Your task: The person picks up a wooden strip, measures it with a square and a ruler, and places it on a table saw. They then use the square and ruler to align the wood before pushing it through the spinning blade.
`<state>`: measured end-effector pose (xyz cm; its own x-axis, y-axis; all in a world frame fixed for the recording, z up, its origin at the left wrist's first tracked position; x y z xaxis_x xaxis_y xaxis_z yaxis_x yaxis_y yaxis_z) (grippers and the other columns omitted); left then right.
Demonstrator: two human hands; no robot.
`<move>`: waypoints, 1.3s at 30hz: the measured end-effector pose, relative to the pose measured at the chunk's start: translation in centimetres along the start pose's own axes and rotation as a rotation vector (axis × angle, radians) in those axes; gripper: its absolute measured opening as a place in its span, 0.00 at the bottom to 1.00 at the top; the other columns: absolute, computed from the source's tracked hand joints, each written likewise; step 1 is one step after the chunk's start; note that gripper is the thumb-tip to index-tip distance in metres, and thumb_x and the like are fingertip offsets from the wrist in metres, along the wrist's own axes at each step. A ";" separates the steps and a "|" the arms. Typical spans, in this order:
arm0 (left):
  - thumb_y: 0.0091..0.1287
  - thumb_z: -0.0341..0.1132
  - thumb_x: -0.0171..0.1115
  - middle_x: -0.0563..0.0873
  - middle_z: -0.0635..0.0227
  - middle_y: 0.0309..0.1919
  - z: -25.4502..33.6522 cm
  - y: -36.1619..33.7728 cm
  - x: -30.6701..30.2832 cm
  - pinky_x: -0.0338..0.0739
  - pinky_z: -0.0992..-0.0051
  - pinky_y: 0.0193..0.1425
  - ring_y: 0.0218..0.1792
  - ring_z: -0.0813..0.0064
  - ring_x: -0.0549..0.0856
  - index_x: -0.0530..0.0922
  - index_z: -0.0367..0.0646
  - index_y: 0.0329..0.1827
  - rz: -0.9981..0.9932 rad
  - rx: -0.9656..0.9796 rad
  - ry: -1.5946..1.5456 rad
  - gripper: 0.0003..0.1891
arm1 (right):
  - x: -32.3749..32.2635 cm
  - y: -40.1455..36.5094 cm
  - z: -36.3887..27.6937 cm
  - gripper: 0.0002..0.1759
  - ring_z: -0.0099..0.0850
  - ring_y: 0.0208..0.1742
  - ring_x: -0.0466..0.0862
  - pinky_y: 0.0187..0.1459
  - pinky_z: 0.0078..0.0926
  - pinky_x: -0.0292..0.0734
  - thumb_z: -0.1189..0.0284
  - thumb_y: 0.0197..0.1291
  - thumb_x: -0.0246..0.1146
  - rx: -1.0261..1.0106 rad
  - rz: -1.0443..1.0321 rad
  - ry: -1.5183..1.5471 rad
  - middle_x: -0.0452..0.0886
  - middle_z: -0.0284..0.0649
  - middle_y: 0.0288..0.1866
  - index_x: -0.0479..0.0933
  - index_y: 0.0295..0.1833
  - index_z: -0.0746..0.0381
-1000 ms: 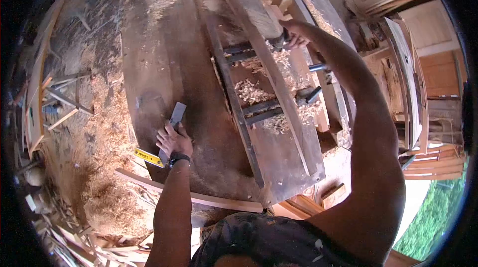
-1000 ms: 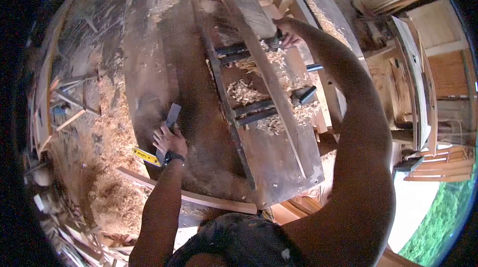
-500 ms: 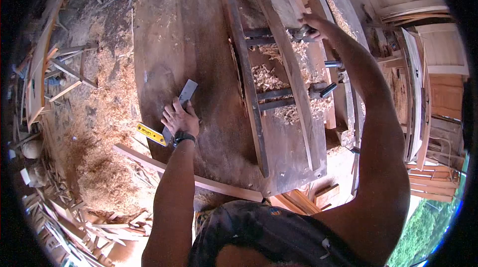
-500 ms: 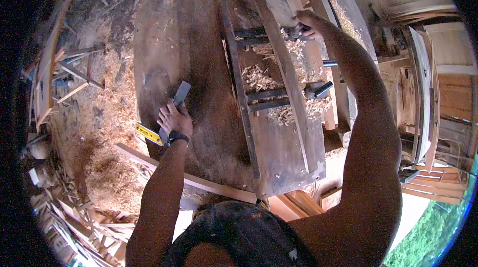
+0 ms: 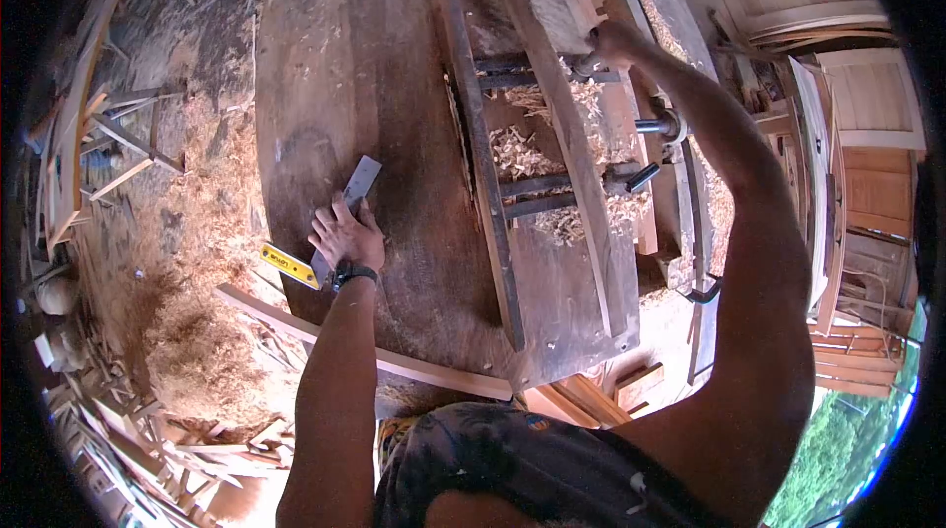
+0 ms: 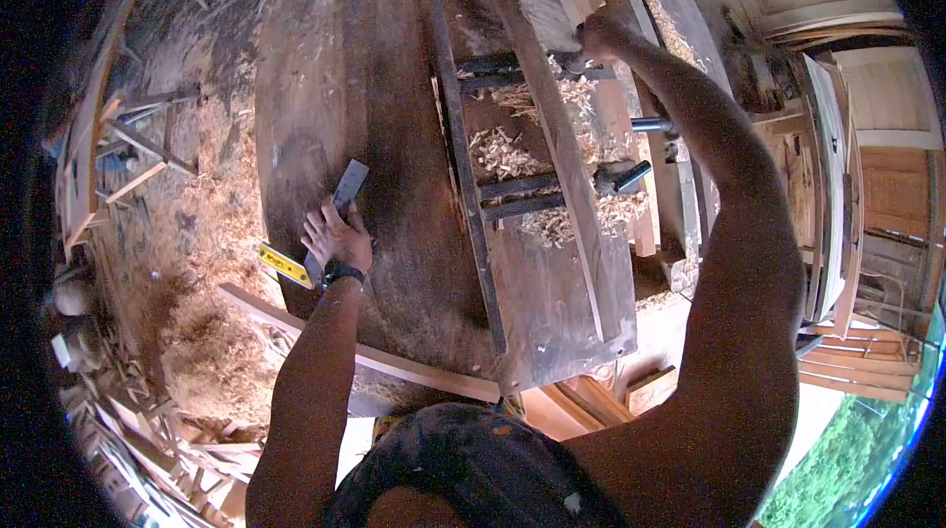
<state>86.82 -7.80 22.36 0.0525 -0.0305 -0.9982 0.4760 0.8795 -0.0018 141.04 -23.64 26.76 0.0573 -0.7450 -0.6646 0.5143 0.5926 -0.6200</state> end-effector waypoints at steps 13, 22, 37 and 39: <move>0.71 0.53 0.52 0.76 0.51 0.51 0.0 0.2 -0.5 0.66 0.49 0.62 0.58 0.48 0.74 0.69 0.46 0.64 -0.021 -0.016 -0.056 0.25 | -3.1 -6.2 -1.1 0.32 0.47 0.56 0.82 0.63 0.51 0.71 0.52 0.48 0.72 -0.271 0.433 -0.103 0.82 0.50 0.53 0.77 0.58 0.56; 0.67 0.52 0.59 0.78 0.57 0.43 -0.3 0.2 -2.4 0.69 0.54 0.51 0.47 0.55 0.78 0.79 0.48 0.46 0.033 0.009 -0.189 0.17 | 1.2 0.0 2.0 0.29 0.42 0.55 0.79 0.58 0.37 0.75 0.58 0.68 0.59 -0.061 0.126 0.478 0.77 0.51 0.59 0.66 0.68 0.64; 0.70 0.50 0.52 0.75 0.57 0.53 -1.8 -0.3 -1.3 0.63 0.55 0.63 0.58 0.58 0.72 0.72 0.46 0.63 -0.048 -0.054 -0.290 0.24 | -1.3 -1.9 1.8 0.27 0.39 0.31 0.80 0.28 0.38 0.72 0.52 0.62 0.64 -0.136 0.389 0.872 0.77 0.44 0.32 0.77 0.52 0.66; 0.70 0.50 0.53 0.75 0.57 0.53 -1.7 -0.3 -1.4 0.63 0.55 0.63 0.58 0.58 0.73 0.73 0.46 0.62 -0.024 -0.044 -0.319 0.23 | -7.4 -8.9 -3.4 0.24 0.42 0.40 0.82 0.37 0.42 0.76 0.57 0.57 0.69 -0.552 0.905 0.299 0.79 0.48 0.39 0.78 0.48 0.67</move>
<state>85.12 -7.23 23.66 0.3173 -0.1925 -0.9286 0.4422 0.8962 -0.0347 133.16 -22.36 35.79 -0.0278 0.0942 -0.9952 -0.0708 0.9929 0.0960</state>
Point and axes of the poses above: each hand's wrist, its own y-axis towards the middle knuckle, its own x-axis out of the palm, z = x × y, the point moved 6 cm from there along y, towards the middle knuckle
